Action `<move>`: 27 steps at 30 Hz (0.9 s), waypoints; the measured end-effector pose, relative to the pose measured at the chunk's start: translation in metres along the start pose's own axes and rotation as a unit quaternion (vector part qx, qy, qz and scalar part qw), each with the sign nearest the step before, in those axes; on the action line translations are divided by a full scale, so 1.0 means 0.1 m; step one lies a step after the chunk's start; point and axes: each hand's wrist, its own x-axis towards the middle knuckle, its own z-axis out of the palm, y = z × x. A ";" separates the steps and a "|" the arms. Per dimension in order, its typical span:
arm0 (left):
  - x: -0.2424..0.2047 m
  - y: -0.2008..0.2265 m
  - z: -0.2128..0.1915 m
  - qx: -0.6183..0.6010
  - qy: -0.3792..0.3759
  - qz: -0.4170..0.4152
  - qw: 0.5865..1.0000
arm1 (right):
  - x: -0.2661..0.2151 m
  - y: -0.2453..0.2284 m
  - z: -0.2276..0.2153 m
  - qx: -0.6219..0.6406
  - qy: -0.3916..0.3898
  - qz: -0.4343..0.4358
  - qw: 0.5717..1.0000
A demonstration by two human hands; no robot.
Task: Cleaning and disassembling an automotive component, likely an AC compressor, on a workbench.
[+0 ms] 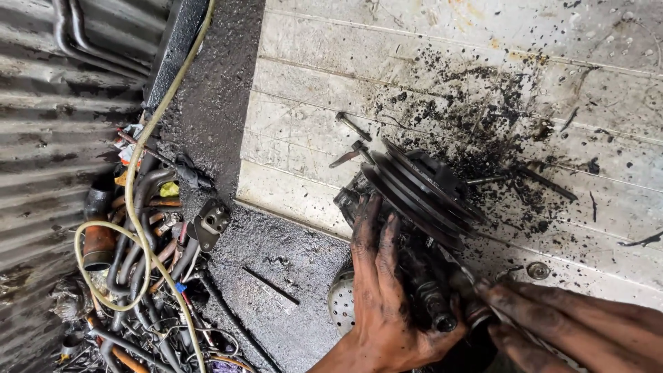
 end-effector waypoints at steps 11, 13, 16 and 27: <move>-0.05 -0.05 0.02 0.019 0.013 0.020 1.000 | -0.07 -0.07 0.29 -0.040 0.024 0.087 0.995; -0.05 -0.03 0.01 0.015 0.012 0.017 1.000 | -0.28 0.14 0.43 0.089 0.018 0.163 0.982; -0.04 -0.04 0.02 0.010 0.015 0.016 1.000 | -0.14 0.07 0.38 0.209 0.046 0.233 0.949; -0.07 -0.07 0.04 0.018 0.008 0.009 1.000 | 0.01 -0.10 0.14 0.196 0.074 0.218 0.953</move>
